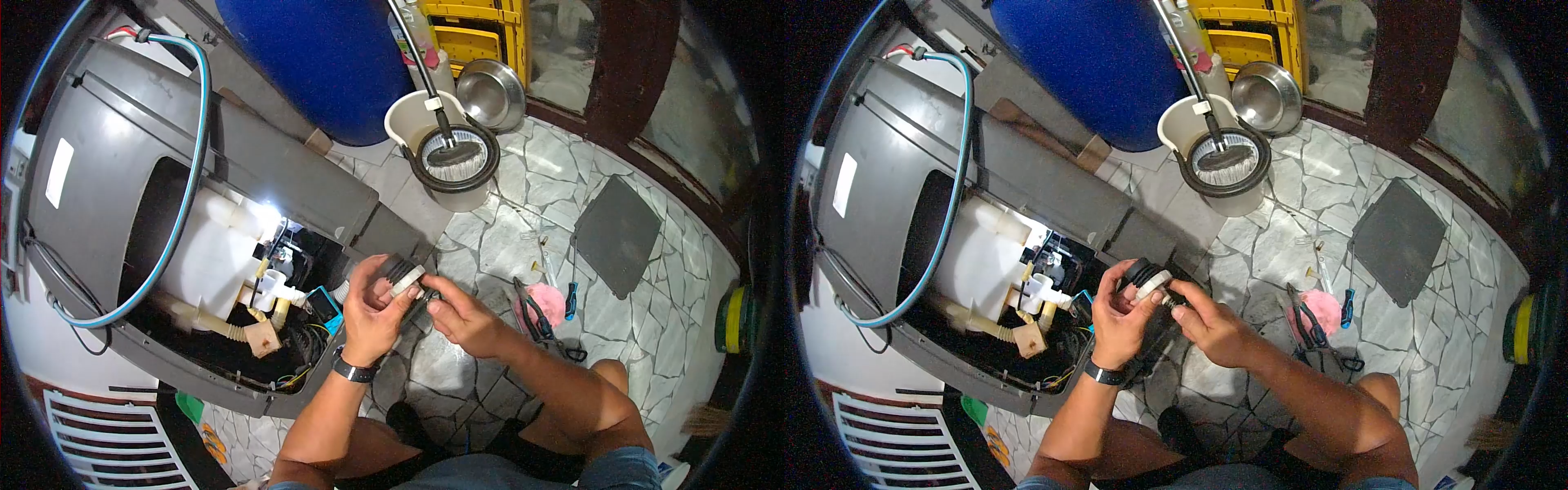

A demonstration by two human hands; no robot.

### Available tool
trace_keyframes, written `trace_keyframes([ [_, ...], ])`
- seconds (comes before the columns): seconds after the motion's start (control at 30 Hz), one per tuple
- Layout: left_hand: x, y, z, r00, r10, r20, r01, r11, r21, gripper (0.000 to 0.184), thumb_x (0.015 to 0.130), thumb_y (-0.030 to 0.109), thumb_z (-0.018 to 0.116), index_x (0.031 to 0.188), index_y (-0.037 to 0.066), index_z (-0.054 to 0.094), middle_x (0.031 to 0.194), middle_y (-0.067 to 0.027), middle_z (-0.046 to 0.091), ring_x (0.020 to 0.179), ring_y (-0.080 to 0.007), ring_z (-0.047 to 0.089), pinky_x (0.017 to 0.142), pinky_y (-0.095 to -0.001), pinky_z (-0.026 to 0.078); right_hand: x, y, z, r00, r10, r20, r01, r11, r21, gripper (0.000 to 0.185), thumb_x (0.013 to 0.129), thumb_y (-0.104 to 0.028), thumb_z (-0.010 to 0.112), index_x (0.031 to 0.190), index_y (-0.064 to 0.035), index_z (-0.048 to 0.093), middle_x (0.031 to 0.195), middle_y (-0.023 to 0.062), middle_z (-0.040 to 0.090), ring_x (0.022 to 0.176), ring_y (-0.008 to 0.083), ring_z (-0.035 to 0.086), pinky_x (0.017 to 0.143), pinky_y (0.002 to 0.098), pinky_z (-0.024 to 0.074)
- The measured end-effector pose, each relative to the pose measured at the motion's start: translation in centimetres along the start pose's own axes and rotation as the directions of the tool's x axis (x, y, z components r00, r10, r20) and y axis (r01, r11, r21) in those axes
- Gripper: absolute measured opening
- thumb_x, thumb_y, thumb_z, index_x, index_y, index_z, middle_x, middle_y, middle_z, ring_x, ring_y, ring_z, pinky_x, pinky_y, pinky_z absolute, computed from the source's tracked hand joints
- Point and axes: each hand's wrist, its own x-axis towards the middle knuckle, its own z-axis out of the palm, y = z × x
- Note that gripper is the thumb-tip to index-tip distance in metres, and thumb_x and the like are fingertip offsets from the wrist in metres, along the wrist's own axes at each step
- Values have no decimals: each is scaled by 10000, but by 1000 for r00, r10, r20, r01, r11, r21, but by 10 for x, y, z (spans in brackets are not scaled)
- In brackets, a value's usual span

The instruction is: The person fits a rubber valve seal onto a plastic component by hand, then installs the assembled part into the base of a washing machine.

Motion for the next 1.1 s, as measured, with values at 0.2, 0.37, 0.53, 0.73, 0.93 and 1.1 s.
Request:
trace_keyframes([
  [0.2,2,-4,-3,998,55,-43,-52,996,67,494,862,-21,731,1277,-9,463,1171,-110,615,1087,-204,637,933,-308,528,-3,4,-3,998,-54,42,61,978,-202,515,1042,-197,457,1500,-6,320,890,127,610,727,174,573,709,349,491],
  [0.37,3,-6,-8,996,32,-78,-26,997,77,489,853,-26,738,1269,-12,481,1226,-95,535,1092,-205,622,922,-311,538,-3,-3,1,980,-192,46,197,948,-250,514,1044,-177,438,1509,-4,304,974,182,637,777,205,611,763,358,493],
  [0.53,-1,-14,-6,997,66,-37,-59,982,181,482,839,-12,758,1252,-15,510,1291,-80,465,1109,-193,595,916,-305,545,-5,0,5,992,-127,-10,124,977,-171,353,1045,-191,446,1349,-18,398,935,167,628,831,259,637,750,394,480],
  [0.73,-4,-12,4,996,79,-51,-73,992,107,495,845,5,759,1266,-16,500,1294,-88,465,1135,-188,582,938,-304,538,1,-1,1,987,-162,-20,151,954,-257,229,1043,-240,475,1143,-39,432,868,179,591,834,339,646,726,429,470],
  [0.93,-6,-5,6,982,182,-50,-160,945,285,477,841,20,769,1247,-19,521,1267,-86,466,1074,-170,582,891,-281,535,-6,-2,7,989,-140,-48,120,948,-296,231,1039,-247,478,1142,-46,431,859,197,596,838,399,648,717,450,475],
  [1.1,-5,-7,5,987,153,-57,-131,951,281,454,837,4,766,1227,-19,536,1232,-75,462,1006,-147,579,836,-261,531,-7,-6,8,987,-150,-48,128,939,-318,225,1033,-244,488,1140,-53,436,831,198,595,814,411,646,702,452,479],
])
